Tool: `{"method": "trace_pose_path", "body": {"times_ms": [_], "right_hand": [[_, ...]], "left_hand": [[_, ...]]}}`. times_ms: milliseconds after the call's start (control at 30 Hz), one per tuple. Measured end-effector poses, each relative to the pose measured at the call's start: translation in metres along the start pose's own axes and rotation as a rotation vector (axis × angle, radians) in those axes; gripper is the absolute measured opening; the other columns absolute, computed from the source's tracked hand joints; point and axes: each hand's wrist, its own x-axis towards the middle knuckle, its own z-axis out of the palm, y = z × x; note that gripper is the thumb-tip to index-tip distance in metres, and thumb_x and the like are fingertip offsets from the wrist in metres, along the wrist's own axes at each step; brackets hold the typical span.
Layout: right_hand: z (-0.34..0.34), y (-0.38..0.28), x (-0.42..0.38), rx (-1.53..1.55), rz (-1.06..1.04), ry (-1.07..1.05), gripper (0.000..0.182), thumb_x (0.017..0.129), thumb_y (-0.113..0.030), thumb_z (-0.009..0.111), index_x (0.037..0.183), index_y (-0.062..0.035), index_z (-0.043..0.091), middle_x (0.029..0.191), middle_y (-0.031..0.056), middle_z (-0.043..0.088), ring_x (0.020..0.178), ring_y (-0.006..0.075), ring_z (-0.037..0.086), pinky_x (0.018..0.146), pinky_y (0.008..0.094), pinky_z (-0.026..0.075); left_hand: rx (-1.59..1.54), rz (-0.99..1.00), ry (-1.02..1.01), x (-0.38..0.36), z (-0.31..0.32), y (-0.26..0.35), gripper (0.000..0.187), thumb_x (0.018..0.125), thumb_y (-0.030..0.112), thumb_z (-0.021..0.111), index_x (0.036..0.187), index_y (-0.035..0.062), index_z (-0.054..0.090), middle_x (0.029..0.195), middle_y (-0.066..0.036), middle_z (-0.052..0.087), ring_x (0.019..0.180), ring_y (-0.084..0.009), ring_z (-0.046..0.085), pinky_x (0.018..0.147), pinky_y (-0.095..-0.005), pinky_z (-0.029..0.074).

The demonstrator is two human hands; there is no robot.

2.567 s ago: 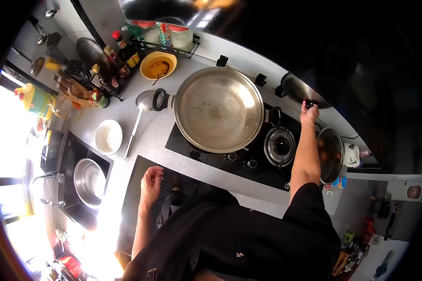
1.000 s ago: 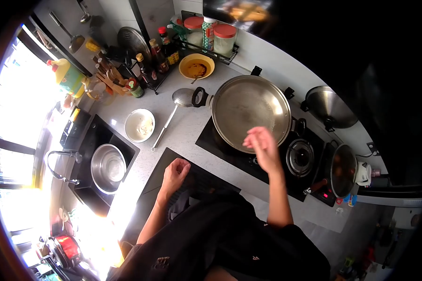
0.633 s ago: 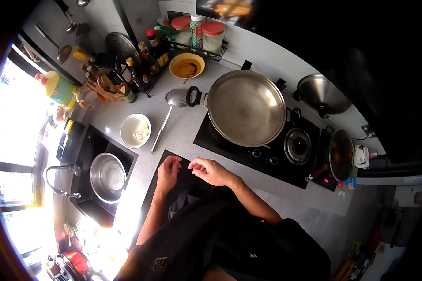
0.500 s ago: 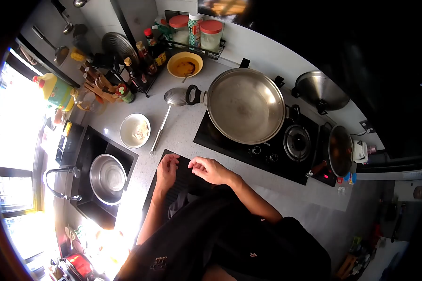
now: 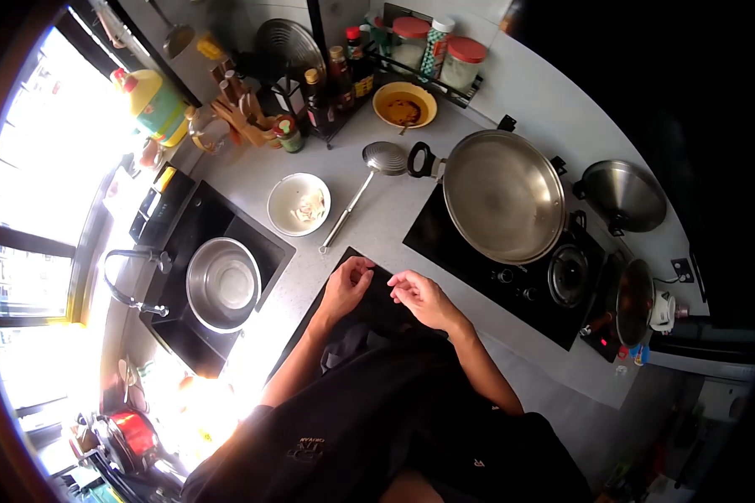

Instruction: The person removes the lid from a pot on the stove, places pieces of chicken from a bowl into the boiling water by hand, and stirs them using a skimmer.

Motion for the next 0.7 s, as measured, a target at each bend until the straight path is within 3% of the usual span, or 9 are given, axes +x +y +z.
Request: {"method": "trace_pose_path", "body": {"times_ms": [200, 300, 400, 533, 567, 700], "right_hand": [[0.023, 0.01, 0.008, 0.004, -0.036, 0.01, 0.017, 0.104, -0.008, 0.058, 0.118, 0.0009, 0.061, 0.101, 0.0074, 0.067, 0.091, 0.0137, 0.068, 0.084, 0.0294, 0.056], [0.031, 0.014, 0.01, 0.007, -0.038, 0.018, 0.018, 0.104, -0.009, 0.058, 0.119, 0.0013, 0.06, 0.102, 0.0077, 0.067, 0.092, 0.0135, 0.067, 0.084, 0.0293, 0.056], [0.04, 0.018, 0.01, 0.011, -0.055, 0.054, 0.021, 0.101, -0.015, 0.059, 0.118, -0.0033, 0.062, 0.098, 0.0076, 0.071, 0.091, 0.0162, 0.07, 0.082, 0.0321, 0.056], [0.04, 0.013, 0.004, -0.007, -0.02, 0.065, 0.019, 0.101, -0.012, 0.059, 0.117, -0.0026, 0.062, 0.096, 0.0077, 0.071, 0.088, 0.0155, 0.069, 0.08, 0.0311, 0.056], [0.039, 0.011, 0.004, -0.009, -0.017, 0.067, 0.018, 0.102, -0.011, 0.059, 0.117, -0.0015, 0.062, 0.096, 0.0081, 0.07, 0.088, 0.0152, 0.069, 0.081, 0.0307, 0.057], [0.033, 0.016, 0.006, -0.009, -0.055, 0.073, 0.018, 0.103, -0.013, 0.059, 0.116, -0.0006, 0.061, 0.095, 0.0088, 0.069, 0.089, 0.0162, 0.069, 0.082, 0.0315, 0.057]], "left_hand": [[0.142, -0.127, -0.058, -0.004, -0.022, -0.011, 0.024, 0.098, 0.024, 0.068, 0.092, 0.0014, 0.065, 0.068, -0.004, 0.061, 0.064, -0.0142, 0.06, 0.062, -0.0316, 0.05], [0.189, -0.143, -0.046, -0.005, -0.032, -0.019, 0.026, 0.1, 0.026, 0.066, 0.091, 0.0009, 0.066, 0.067, -0.006, 0.063, 0.064, -0.0159, 0.062, 0.061, -0.0331, 0.049], [0.069, -0.179, 0.013, -0.006, -0.038, -0.028, 0.025, 0.1, 0.024, 0.064, 0.094, 0.0, 0.067, 0.071, -0.007, 0.067, 0.065, -0.0168, 0.063, 0.062, -0.0338, 0.05], [0.021, -0.05, 0.045, 0.0, -0.043, -0.057, 0.018, 0.1, 0.015, 0.061, 0.106, 0.0007, 0.07, 0.086, -0.011, 0.073, 0.075, -0.019, 0.069, 0.07, -0.0327, 0.055], [0.074, -0.115, 0.0, -0.002, -0.047, -0.052, 0.018, 0.099, 0.01, 0.059, 0.11, 0.0011, 0.069, 0.092, -0.011, 0.074, 0.08, -0.0203, 0.071, 0.074, -0.033, 0.057], [0.043, -0.072, 0.014, 0.003, -0.046, -0.056, 0.02, 0.098, 0.012, 0.061, 0.112, 0.0015, 0.07, 0.092, -0.008, 0.074, 0.075, -0.0138, 0.067, 0.071, -0.0301, 0.055]]}}
